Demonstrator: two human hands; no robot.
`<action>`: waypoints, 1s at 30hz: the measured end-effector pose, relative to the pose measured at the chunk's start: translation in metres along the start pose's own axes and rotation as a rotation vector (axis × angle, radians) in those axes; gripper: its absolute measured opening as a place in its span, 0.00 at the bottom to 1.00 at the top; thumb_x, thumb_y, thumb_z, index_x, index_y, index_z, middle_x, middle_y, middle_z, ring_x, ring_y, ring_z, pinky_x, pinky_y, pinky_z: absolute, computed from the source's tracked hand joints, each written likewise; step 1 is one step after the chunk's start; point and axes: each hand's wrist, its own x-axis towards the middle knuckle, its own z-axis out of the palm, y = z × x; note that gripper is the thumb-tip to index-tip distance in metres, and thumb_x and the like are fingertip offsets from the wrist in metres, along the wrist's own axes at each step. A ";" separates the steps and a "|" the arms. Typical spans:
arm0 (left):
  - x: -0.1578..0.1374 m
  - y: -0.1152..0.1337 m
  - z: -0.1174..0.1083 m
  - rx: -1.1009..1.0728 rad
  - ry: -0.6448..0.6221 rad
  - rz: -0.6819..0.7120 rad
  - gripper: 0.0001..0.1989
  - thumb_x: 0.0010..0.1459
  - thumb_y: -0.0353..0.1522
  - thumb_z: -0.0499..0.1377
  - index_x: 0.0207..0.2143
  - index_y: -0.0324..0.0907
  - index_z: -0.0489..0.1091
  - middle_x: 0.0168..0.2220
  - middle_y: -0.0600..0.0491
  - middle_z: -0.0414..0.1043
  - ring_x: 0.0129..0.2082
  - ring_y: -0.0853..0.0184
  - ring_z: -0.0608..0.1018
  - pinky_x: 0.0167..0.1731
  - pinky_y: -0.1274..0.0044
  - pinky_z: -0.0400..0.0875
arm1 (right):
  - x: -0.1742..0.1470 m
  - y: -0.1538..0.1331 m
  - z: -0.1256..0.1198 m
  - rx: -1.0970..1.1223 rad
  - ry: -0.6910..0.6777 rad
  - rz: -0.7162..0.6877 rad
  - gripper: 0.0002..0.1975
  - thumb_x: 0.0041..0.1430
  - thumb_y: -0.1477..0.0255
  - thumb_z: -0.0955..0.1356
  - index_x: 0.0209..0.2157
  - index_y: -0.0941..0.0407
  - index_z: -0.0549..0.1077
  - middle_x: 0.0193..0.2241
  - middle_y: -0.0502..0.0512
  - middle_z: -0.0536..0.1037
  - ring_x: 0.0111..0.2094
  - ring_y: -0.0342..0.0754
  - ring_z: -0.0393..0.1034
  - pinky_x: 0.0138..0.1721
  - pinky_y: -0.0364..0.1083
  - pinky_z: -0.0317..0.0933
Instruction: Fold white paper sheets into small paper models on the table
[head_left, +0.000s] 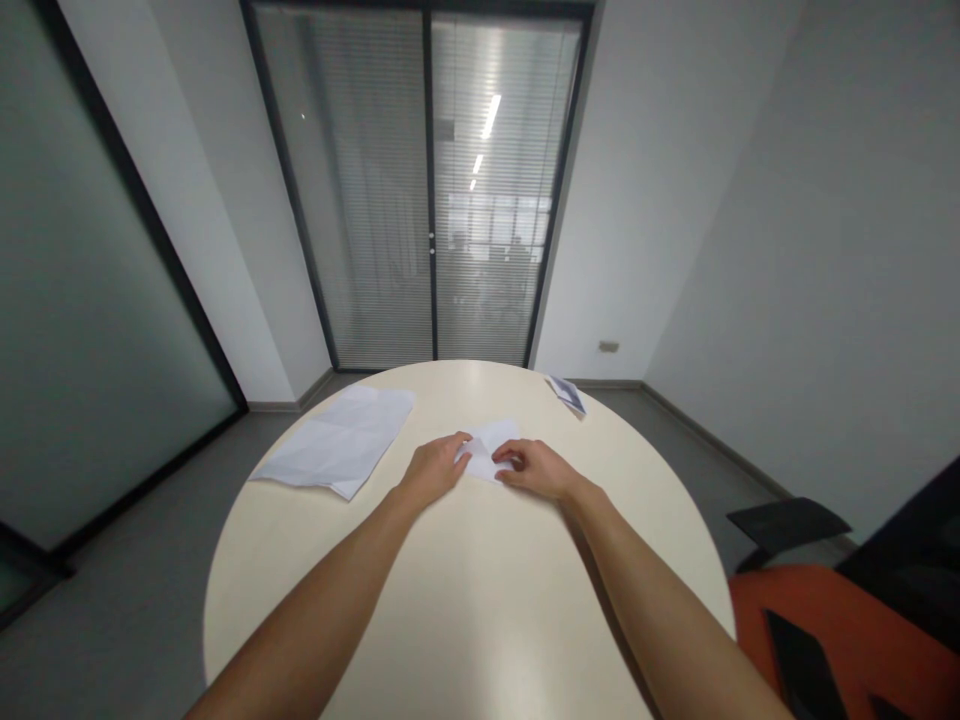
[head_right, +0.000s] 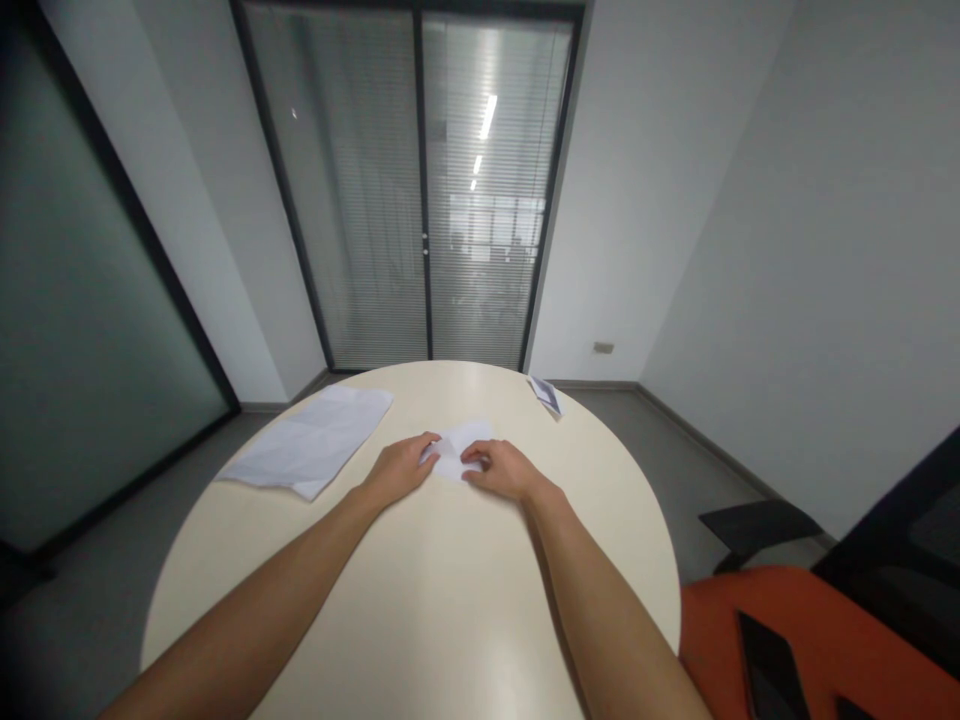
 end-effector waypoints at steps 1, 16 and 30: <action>0.000 -0.001 0.001 -0.004 0.002 -0.003 0.17 0.67 0.35 0.54 0.57 0.47 0.67 0.51 0.50 0.78 0.50 0.60 0.79 0.48 0.72 0.72 | 0.000 0.000 0.000 -0.011 -0.002 -0.004 0.14 0.53 0.69 0.73 0.43 0.55 0.80 0.40 0.55 0.82 0.35 0.48 0.73 0.38 0.45 0.65; 0.003 -0.005 0.007 -0.008 0.013 0.106 0.12 0.65 0.29 0.56 0.48 0.43 0.75 0.49 0.49 0.76 0.50 0.61 0.74 0.54 0.69 0.68 | 0.005 0.006 0.004 -0.083 -0.046 -0.137 0.15 0.54 0.70 0.73 0.45 0.55 0.82 0.49 0.59 0.81 0.38 0.51 0.75 0.42 0.48 0.67; -0.003 0.006 0.002 -0.001 -0.035 0.201 0.18 0.64 0.39 0.58 0.52 0.43 0.76 0.54 0.47 0.76 0.54 0.56 0.74 0.56 0.65 0.69 | 0.001 0.005 0.002 -0.113 -0.004 -0.221 0.15 0.57 0.64 0.73 0.46 0.53 0.81 0.49 0.60 0.80 0.51 0.56 0.73 0.57 0.55 0.63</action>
